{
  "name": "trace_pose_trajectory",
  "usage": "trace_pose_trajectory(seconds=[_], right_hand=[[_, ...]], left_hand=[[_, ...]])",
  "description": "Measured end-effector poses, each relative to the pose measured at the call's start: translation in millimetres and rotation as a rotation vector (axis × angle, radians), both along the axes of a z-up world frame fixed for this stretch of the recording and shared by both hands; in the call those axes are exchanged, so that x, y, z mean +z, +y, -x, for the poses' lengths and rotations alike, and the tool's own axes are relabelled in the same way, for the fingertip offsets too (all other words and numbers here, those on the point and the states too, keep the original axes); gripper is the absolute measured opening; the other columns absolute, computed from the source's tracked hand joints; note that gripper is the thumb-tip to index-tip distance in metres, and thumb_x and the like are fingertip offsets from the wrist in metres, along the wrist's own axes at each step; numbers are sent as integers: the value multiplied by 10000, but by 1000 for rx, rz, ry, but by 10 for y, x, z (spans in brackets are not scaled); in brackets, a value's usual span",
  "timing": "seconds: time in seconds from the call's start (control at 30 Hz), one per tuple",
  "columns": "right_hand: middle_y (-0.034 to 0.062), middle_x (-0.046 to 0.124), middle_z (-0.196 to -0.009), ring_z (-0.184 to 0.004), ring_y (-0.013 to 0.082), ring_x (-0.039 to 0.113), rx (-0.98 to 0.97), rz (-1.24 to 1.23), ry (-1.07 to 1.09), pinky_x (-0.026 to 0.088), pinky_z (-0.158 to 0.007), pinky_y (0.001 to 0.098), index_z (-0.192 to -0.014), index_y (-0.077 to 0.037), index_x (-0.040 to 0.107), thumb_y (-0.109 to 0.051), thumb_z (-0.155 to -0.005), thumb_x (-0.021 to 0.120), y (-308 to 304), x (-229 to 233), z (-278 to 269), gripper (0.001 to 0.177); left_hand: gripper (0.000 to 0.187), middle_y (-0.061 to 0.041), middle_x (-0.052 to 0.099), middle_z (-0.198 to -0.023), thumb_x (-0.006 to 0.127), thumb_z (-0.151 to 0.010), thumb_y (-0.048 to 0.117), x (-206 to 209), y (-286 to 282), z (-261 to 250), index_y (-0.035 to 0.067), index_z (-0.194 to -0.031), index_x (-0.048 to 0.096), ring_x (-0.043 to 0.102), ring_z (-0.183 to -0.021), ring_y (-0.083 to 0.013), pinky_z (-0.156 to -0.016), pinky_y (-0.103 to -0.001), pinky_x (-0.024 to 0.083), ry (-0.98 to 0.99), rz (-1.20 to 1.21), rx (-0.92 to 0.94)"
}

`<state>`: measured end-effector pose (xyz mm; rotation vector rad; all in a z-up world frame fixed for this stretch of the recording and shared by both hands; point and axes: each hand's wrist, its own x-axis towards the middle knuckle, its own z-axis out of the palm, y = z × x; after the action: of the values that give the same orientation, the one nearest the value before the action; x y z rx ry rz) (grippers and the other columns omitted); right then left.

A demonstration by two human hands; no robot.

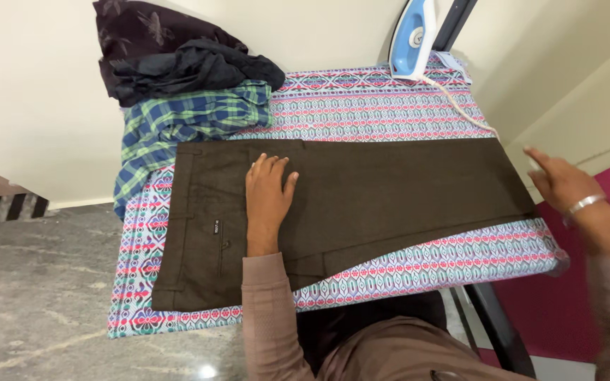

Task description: The person irons a pair of dark brown trousers laid flat on an ironing board. They use a blue and white electric iron to smooth the fabric, periodically adjusting the trousers with their left hand. The person also sprays the trousers with a liquid from a clear bottle before continuing to iron.

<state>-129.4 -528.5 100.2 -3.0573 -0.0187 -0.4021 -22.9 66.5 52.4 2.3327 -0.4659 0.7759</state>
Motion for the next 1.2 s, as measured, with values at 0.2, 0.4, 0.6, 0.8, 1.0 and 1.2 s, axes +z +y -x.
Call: trace_pose_trajectory(seconds=[0.2,0.4,0.6,0.8,1.0,1.2], right_hand=[[178,689,-1217,-1021,397,683,-86,-16,108,562,-820,484,-1512,-254,513,-267,-979,608,216,-56,430,542],[82,605,-865,-727,312,653,234,80,73,550,-628,434,-1448,-303,513,-302,-943,620,1042,51,337,516],[81,561,-827,-664,286,649,509,127,51,539,-564,428,-1448,-300,508,-268,-944,615,1913,257,88,517],[101,616,-911,-748,338,672,245,159,127,566,-628,457,-1450,-343,504,-326,-995,542,1641,330,-186,456],[173,681,-1080,-953,391,687,-21,65,231,564,-815,486,-1508,-302,477,-304,-995,541,652,248,4,516],[192,694,-1129,-1022,388,675,19,-15,152,544,-869,465,-1552,-240,454,-276,-995,551,292,237,56,566]], left_hand=[[384,-165,632,-1321,726,-942,275,-19,-50,1,48,-1249,682,505,-1359,-382,-1142,-528,375,-10,14,0],[379,-167,630,-1325,720,-943,267,-2,7,-14,51,-1252,679,498,-1365,-386,-1136,-528,378,2,12,0],[395,-169,625,-1334,719,-946,264,-10,-50,21,46,-1272,666,496,-1366,-389,-1128,-525,380,-8,13,-6],[387,-165,625,-1332,721,-943,251,32,-56,40,43,-1266,669,499,-1368,-379,-1129,-517,384,12,12,-7],[394,-164,624,-1335,726,-936,245,22,-66,39,39,-1266,669,497,-1370,-375,-1123,-514,386,14,9,-4],[398,-163,623,-1328,732,-937,249,-16,-66,1,42,-1271,667,497,-1365,-377,-1123,-514,388,-1,-4,-11]])
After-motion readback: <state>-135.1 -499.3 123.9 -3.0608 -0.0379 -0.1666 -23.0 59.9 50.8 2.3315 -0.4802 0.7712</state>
